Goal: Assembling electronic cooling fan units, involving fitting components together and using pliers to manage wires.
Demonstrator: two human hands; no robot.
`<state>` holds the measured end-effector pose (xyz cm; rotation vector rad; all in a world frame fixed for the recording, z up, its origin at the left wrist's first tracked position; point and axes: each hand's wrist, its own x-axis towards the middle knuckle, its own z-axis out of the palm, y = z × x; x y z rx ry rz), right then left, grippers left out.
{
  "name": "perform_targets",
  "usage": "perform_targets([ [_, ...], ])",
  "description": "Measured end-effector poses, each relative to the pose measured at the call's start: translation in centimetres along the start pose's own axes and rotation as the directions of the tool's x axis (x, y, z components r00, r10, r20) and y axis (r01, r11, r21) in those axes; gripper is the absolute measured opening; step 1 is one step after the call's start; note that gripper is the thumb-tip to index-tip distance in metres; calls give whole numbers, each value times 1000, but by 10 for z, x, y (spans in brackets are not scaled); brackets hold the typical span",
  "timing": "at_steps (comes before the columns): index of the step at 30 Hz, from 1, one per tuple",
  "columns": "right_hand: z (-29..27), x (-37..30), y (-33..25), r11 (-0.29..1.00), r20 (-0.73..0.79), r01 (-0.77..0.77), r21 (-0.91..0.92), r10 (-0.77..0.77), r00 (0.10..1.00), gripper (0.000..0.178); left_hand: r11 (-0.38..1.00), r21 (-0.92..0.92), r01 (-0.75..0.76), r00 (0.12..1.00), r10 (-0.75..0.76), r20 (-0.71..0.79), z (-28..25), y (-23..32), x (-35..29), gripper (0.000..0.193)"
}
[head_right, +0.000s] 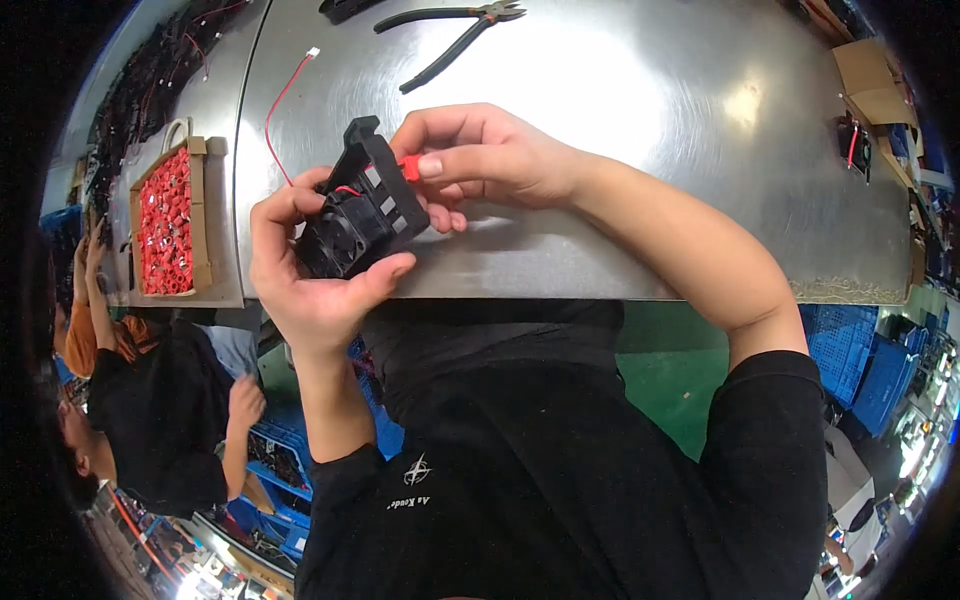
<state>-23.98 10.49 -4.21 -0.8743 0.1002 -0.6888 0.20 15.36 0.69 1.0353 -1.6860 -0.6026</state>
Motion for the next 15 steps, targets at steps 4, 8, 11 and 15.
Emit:
perform_targets([
  [4, -3, -3, 3, 992, -116, -111, -66, 103, 988, 41, 995, 69, -71, 995, 67, 67, 0, 0, 0, 76],
  [8, 9, 1, -11, 919, -174, -161, -361, 103, 979, 35, 998, 63, 28, 994, -34, 99, -3, -2, 1, 73],
  [11, 0, -1, -24, 691, -66, -73, -719, 36, 997, 34, 996, -17, 90, 984, -86, 155, -4, -6, 4, 72],
  [15, -2, 2, -25, 729, -33, -109, -676, 117, 993, 31, 995, -19, 101, 963, -93, 253, -8, -10, 5, 71],
])
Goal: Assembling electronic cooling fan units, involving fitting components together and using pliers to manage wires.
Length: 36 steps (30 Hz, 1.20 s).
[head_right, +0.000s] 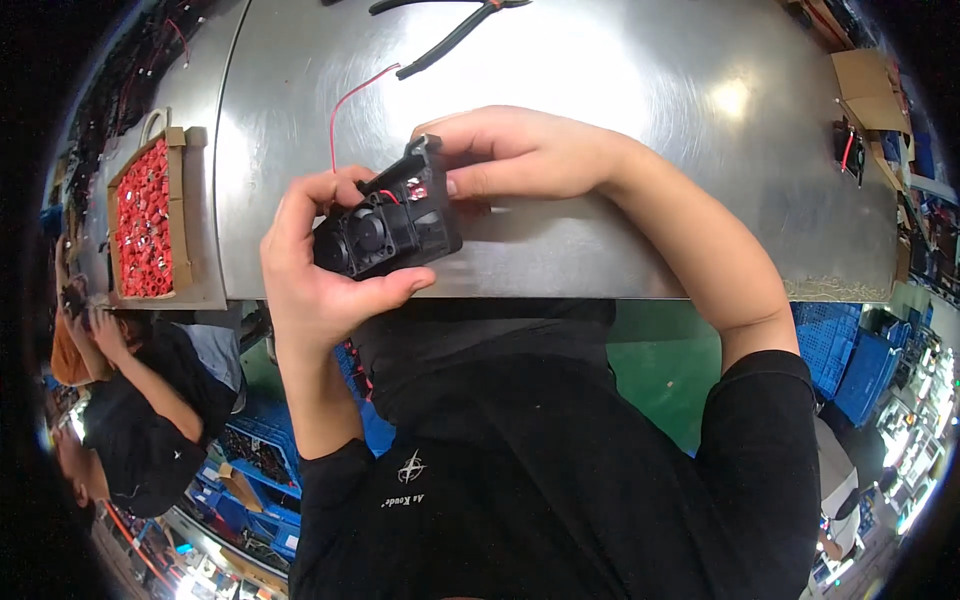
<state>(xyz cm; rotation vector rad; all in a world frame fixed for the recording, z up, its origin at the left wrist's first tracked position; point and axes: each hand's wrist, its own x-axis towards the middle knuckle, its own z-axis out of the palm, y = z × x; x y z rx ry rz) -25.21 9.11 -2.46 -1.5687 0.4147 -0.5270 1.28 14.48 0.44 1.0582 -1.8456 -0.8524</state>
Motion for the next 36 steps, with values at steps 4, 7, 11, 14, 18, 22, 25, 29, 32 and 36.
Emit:
perform_targets([
  [4, -2, 0, 9, 984, -14, -99, 147, 102, 995, 26, 987, 154, -46, 999, 41, 33, -1, -2, 3, 67],
  [7, 2, 4, 9, 999, -156, -51, -17, 47, 987, 23, 969, 235, -74, 997, 73, 13, -4, -4, 7, 65],
  [11, 6, 10, -7, 918, -235, -367, 153, 394, 889, 29, 907, 398, -141, 990, 117, 83, -8, -14, 11, 73],
  [14, 16, 17, -8, 932, -361, -331, 149, 363, 859, 32, 873, 473, -114, 989, 56, 134, -5, -20, 15, 71],
  [18, 3, 11, -18, 933, -535, -334, 138, 354, 767, 34, 866, 489, -102, 982, 8, 190, -9, -19, 18, 69],
  [22, -3, 18, -12, 913, -635, -325, 248, 406, 657, 72, 861, 502, -73, 974, -47, 222, -12, -17, 18, 69],
  [25, 0, 22, -19, 826, -442, -202, 526, 469, 765, 54, 868, 489, -88, 974, -27, 224, -11, -19, 18, 70],
  [29, 6, 22, -11, 878, -315, -274, 393, 409, 857, 55, 860, 490, -144, 972, 31, 232, -10, -19, 22, 70],
  [32, 3, 20, -7, 843, -221, -271, 465, 407, 886, 56, 850, 515, -110, 967, -28, 254, -8, -16, 25, 70],
  [36, 3, 27, -12, 798, -234, -330, 504, 494, 837, 54, 845, 521, -119, 964, -26, 263, -7, -17, 24, 70],
])
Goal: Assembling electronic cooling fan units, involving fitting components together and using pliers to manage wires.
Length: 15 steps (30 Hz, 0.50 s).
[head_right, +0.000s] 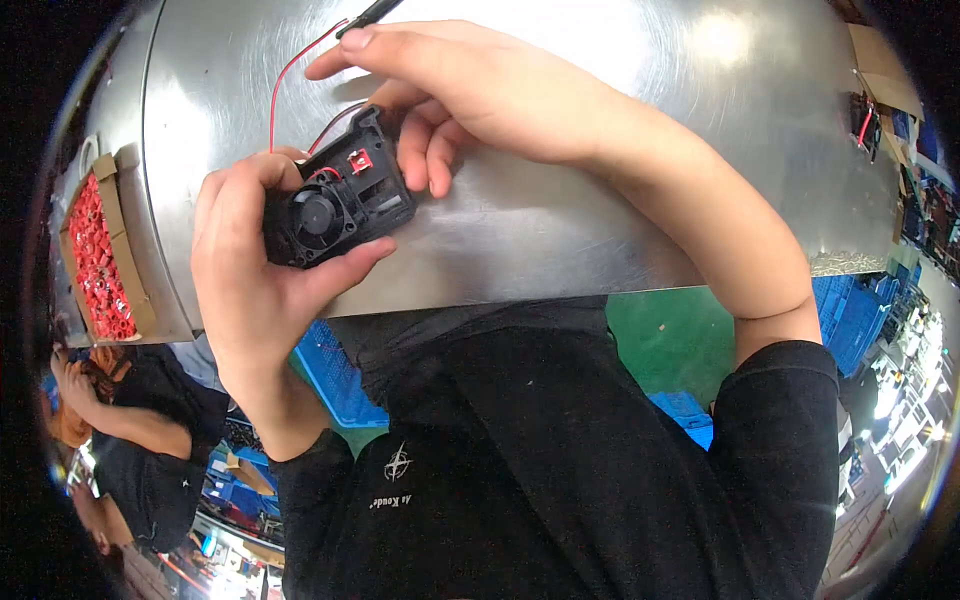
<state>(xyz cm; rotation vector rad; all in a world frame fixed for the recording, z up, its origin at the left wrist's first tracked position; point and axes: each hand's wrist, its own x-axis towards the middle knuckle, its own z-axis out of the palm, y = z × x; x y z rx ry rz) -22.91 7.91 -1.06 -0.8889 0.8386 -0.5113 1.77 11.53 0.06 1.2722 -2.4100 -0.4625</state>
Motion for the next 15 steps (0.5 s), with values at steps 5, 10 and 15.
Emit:
perform_targets([
  [5, 1, -1, -6, 995, 1, -95, 42, 95, 996, 54, 999, 28, 22, 999, -23, 35, -4, 6, -1, 73],
  [10, 0, 1, 16, 980, -45, 138, -144, -145, 988, 45, 999, 33, -38, 998, 40, -43, 3, 6, -2, 82],
  [15, 12, -19, 21, 779, -47, 337, -528, -423, 905, 59, 999, 20, -37, 996, 39, -75, 5, 0, -5, 79],
])
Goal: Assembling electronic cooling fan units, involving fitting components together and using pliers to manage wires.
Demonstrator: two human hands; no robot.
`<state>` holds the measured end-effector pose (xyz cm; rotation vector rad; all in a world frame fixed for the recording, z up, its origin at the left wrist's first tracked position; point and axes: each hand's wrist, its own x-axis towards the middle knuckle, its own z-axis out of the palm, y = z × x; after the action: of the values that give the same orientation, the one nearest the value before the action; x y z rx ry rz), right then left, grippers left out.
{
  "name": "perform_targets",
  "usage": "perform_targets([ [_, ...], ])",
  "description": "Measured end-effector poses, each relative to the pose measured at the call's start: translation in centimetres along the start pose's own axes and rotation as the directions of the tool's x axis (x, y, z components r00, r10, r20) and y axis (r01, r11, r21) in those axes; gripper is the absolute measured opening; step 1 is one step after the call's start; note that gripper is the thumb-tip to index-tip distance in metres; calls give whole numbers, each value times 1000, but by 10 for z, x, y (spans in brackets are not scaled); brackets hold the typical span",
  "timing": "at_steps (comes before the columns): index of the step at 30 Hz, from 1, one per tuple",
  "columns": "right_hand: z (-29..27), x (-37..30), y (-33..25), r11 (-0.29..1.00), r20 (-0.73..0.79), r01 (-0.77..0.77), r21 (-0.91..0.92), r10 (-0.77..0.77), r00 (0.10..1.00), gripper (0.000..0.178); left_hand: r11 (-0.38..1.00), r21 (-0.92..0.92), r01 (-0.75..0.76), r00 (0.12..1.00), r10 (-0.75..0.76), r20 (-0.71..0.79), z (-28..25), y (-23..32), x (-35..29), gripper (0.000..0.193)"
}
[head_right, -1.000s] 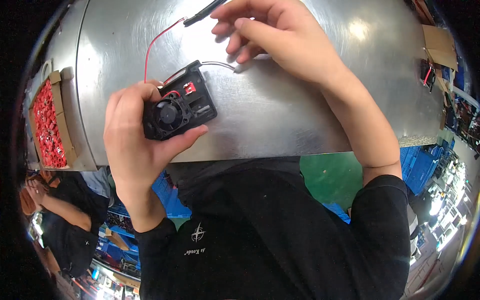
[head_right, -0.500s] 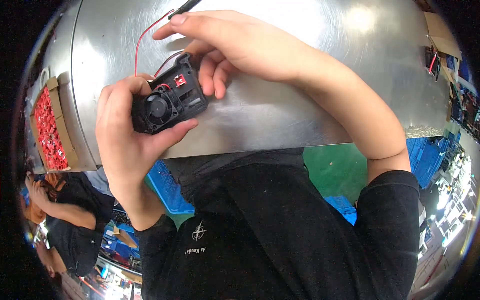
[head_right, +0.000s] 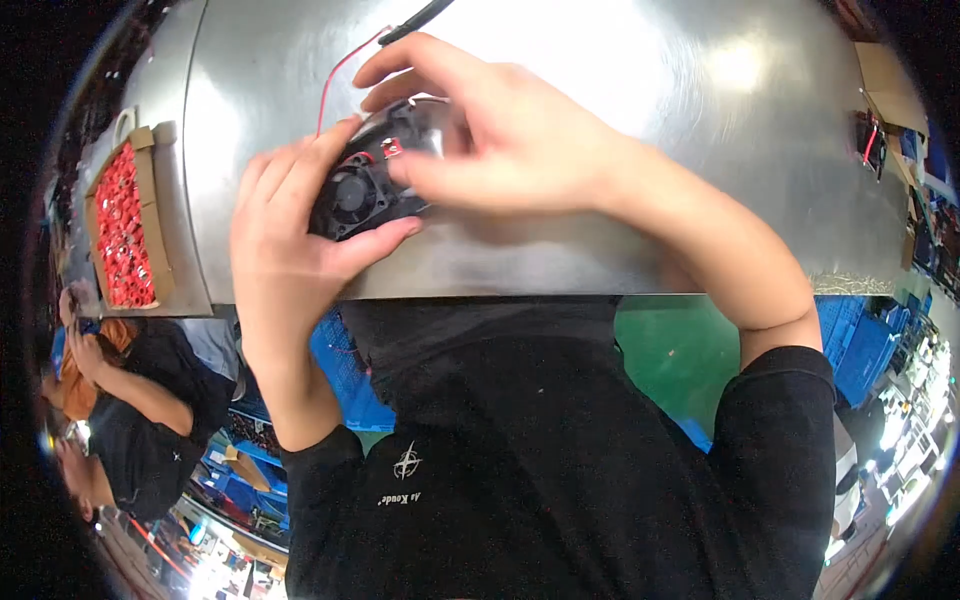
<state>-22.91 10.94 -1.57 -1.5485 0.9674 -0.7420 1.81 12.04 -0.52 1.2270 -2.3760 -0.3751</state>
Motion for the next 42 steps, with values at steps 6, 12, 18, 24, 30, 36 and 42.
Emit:
perform_targets([
  [6, -3, 3, 10, 653, 137, 500, -569, -524, 840, 71, 1000, 20, -4, 999, 4, -38, 0, -1, -3, 84],
  [12, -8, 4, 12, 696, 227, 524, -491, -479, 848, 76, 999, 9, 47, 999, -47, -17, -9, 2, -5, 89],
  [18, -9, 1, 14, 754, 195, 481, -448, -443, 875, 70, 966, 196, 167, 984, -151, -98, -20, -8, -14, 62],
  [24, -11, 2, 14, 744, 214, 486, -458, -438, 873, 68, 783, 512, 353, 919, -187, -348, -23, -12, -4, 48],
  [30, -8, -3, -2, 799, 229, 436, -413, -373, 899, 69, 943, -257, -211, 972, 230, 47, -16, 23, 23, 107],
  [36, -4, -1, -8, 795, 200, 386, -468, -330, 922, 70, 990, 127, -62, 998, 59, 33, -14, -7, -4, 97],
  [42, 2, 4, -20, 806, 176, 276, -524, -215, 961, 69, 994, 101, -44, 982, 61, -176, -4, -6, -25, 82],
])
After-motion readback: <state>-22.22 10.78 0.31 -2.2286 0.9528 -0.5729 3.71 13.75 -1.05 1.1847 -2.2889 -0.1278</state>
